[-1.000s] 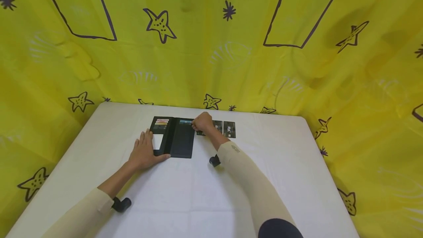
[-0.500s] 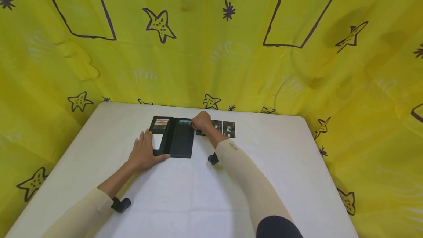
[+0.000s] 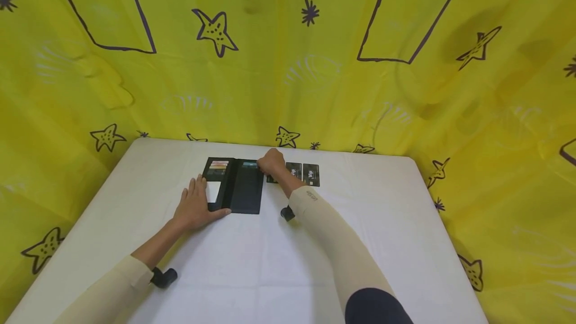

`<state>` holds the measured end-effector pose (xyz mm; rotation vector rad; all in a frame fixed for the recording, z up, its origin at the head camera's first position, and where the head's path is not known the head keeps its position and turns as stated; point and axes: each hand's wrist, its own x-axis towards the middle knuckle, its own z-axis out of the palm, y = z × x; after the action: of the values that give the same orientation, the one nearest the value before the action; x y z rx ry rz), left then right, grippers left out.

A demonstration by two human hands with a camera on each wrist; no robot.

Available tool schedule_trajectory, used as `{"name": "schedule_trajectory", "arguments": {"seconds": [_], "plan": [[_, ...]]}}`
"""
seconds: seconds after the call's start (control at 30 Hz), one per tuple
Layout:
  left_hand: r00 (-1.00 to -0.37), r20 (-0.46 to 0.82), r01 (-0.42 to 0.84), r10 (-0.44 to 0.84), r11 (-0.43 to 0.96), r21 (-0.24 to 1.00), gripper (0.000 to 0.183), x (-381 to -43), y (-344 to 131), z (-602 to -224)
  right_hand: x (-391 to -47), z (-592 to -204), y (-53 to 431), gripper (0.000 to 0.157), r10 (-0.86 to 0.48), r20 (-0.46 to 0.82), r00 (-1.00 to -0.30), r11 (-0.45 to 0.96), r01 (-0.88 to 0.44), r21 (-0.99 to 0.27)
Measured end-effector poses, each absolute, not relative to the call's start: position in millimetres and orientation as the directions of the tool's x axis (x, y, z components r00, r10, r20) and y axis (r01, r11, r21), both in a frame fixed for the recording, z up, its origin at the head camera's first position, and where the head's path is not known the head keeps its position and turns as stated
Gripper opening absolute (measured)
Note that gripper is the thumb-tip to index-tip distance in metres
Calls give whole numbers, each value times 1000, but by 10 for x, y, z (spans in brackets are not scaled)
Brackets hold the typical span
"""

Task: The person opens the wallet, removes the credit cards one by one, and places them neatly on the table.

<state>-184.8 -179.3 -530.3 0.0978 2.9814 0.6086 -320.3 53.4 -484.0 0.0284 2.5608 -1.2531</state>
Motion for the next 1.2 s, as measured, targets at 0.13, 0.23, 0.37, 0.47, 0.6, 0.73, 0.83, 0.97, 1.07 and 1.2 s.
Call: {"name": "schedule_trajectory", "arguments": {"seconds": [0.13, 0.23, 0.37, 0.47, 0.6, 0.73, 0.83, 0.97, 1.07, 1.2], "plan": [[-993, -83, 40, 79, 919, 392, 129, -1853, -1810, -5303, -3198, -4838, 512, 22, -91, -279, -956, 560, 183, -808], [-994, -81, 40, 78, 919, 393, 128, -1854, -1822, -5309, -3200, -4841, 487, 22, -68, -301, -951, 512, 225, -829], [-995, -66, 47, 81, 914, 402, 128, -1852, -1821, -5318, -3213, -4849, 453, 25, -28, -339, -940, 537, 272, -799], [-995, -62, 48, 80, 912, 406, 128, -1848, -1816, -5318, -3222, -4851, 435, 25, -12, -364, -931, 573, 292, -765], [-995, -68, 44, 78, 914, 403, 128, -1844, -1810, -5308, -3229, -4842, 430, 20, -19, -366, -930, 605, 281, -745], [-994, -67, 48, 81, 914, 403, 127, -1846, -1808, -5302, -3224, -4805, 437, 22, -33, -349, -937, 650, 245, -719], [-995, -60, 49, 81, 911, 409, 127, -1849, -1811, -5305, -3230, -4786, 440, 24, -35, -344, -938, 657, 237, -715], [-996, -43, 57, 82, 909, 414, 127, -1846, -1810, -5318, -3253, -4793, 441, 26, -37, -348, -937, 633, 248, -733], [-996, -30, 67, 87, 909, 412, 127, -1846, -1810, -5331, -3249, -4793, 439, 24, -33, -348, -937, 624, 253, -739], [-996, -20, 73, 90, 907, 415, 128, -1846, -1812, -5339, -3235, -4788, 428, 23, -19, -329, -944, 602, 252, -758]]}}
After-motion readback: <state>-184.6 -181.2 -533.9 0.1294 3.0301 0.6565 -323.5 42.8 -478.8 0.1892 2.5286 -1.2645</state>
